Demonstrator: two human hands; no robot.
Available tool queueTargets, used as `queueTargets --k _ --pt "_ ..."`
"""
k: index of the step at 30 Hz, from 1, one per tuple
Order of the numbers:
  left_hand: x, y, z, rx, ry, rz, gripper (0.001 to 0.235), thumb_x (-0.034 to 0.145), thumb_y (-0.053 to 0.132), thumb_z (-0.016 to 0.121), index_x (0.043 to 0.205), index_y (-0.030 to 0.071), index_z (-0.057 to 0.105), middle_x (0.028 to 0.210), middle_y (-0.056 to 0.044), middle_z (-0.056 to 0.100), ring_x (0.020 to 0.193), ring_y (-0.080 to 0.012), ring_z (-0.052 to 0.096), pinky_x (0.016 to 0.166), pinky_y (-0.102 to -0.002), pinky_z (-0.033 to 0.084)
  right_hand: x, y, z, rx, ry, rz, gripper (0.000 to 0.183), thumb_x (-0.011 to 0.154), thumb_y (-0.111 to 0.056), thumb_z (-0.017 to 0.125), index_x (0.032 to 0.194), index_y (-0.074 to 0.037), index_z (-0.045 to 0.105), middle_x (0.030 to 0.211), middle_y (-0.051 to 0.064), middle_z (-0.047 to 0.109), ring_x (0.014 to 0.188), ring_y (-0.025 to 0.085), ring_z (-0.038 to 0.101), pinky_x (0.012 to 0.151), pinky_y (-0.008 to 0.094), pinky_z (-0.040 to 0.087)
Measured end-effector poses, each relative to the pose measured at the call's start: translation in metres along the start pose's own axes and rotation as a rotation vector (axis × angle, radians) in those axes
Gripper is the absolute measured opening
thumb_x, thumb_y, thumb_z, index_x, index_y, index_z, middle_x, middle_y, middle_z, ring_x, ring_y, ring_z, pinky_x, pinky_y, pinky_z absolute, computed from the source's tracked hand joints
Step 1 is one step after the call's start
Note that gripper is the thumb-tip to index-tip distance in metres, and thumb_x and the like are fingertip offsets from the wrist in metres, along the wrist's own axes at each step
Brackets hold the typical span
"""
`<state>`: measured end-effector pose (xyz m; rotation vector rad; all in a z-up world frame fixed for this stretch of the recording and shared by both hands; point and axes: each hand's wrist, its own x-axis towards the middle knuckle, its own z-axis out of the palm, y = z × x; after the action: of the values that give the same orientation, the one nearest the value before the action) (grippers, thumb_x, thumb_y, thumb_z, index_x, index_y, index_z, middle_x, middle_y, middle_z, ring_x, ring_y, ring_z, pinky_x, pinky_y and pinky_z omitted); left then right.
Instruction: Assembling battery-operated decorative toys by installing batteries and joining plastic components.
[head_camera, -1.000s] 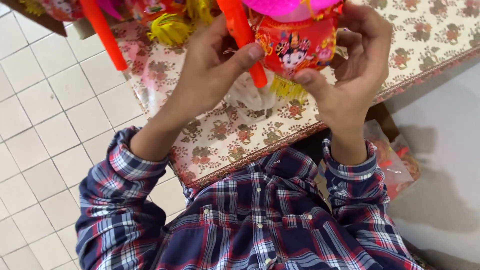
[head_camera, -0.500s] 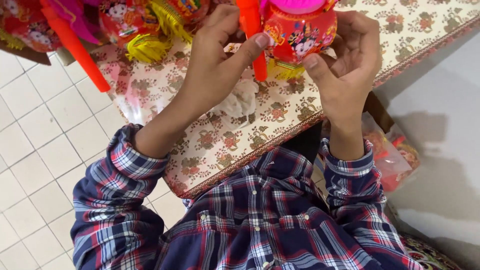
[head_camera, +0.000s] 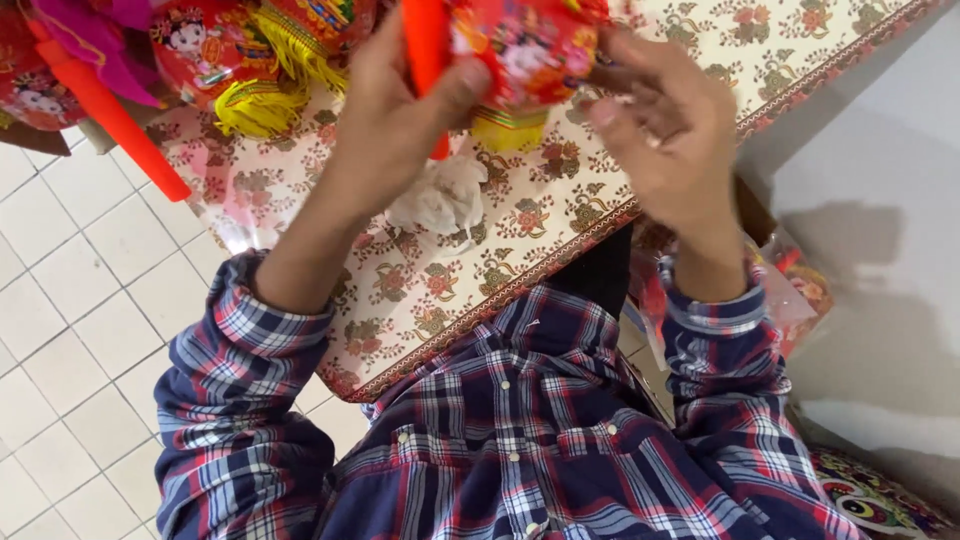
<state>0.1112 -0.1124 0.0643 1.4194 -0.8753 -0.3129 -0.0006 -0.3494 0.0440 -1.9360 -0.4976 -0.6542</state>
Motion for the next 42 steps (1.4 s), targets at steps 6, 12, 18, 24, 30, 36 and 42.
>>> queueTargets --k 6,12,18,24,30,36,42 --pt "-0.01 0.011 -0.019 0.07 0.094 0.037 0.043 0.106 0.049 0.055 0.103 0.008 0.043 0.08 -0.004 0.047 0.07 -0.0161 0.057 0.061 -0.029 0.051 0.008 -0.017 -0.038 -0.098 0.093 0.064 0.031 0.127 -0.012 0.05 0.128 0.017 0.062 0.116 0.029 0.067 0.104 0.036 0.068 0.09 0.042 0.062" --pt "-0.005 0.003 -0.012 0.133 0.041 0.043 0.042 0.11 0.05 0.045 0.117 0.008 0.047 0.078 0.0 0.037 0.065 -0.0126 0.042 0.06 -0.026 0.042 -0.002 -0.007 -0.041 -0.362 -0.047 0.12 0.013 0.117 0.009 0.069 0.126 0.019 0.073 0.111 0.03 0.075 0.095 0.033 0.074 0.079 0.037 0.06" --pt "0.001 0.006 -0.009 0.207 -0.007 0.043 0.049 0.11 0.053 0.042 0.124 0.007 0.048 0.078 -0.005 0.053 0.059 -0.0128 0.055 0.053 -0.025 0.051 -0.009 -0.003 -0.039 -0.672 -0.055 0.076 0.008 0.114 0.003 0.081 0.119 0.008 0.08 0.103 0.019 0.073 0.093 0.026 0.067 0.072 0.035 0.055" --pt "0.0 -0.009 0.004 0.102 -0.028 0.034 0.038 0.11 0.042 0.05 0.119 0.004 0.047 0.09 -0.007 0.055 0.071 -0.0156 0.062 0.058 -0.026 0.058 -0.016 0.007 -0.019 -0.445 0.062 0.017 0.027 0.118 -0.012 0.063 0.115 0.013 0.074 0.097 0.025 0.072 0.081 0.027 0.069 0.07 0.034 0.059" --pt "0.006 -0.005 0.019 -0.005 0.061 -0.009 0.039 0.109 0.049 0.049 0.113 0.01 0.048 0.091 -0.003 0.052 0.073 -0.0139 0.055 0.06 -0.028 0.055 -0.012 0.011 -0.021 -0.607 0.134 -0.058 0.03 0.121 -0.006 0.052 0.1 0.004 0.07 0.09 0.015 0.07 0.077 0.023 0.059 0.069 0.035 0.042" --pt "-0.017 -0.043 -0.024 -0.106 0.358 0.12 0.025 0.117 0.031 0.058 0.133 0.012 0.054 0.129 -0.009 0.057 0.12 -0.0257 0.057 0.11 -0.043 0.049 -0.028 0.025 -0.005 -0.611 0.149 -0.061 0.009 0.093 0.012 0.067 0.098 0.006 0.068 0.104 0.019 0.065 0.1 0.031 0.057 0.084 0.043 0.045" --pt "-0.07 -0.029 -0.07 0.948 0.348 0.276 0.04 0.121 0.024 0.017 0.16 0.018 0.024 0.157 -0.013 0.043 0.142 -0.034 0.05 0.123 -0.044 0.041 -0.032 0.003 0.055 -0.447 -0.26 -0.205 0.045 0.112 -0.045 0.057 0.137 -0.008 0.056 0.114 0.023 0.072 0.1 0.031 0.072 0.073 0.032 0.062"
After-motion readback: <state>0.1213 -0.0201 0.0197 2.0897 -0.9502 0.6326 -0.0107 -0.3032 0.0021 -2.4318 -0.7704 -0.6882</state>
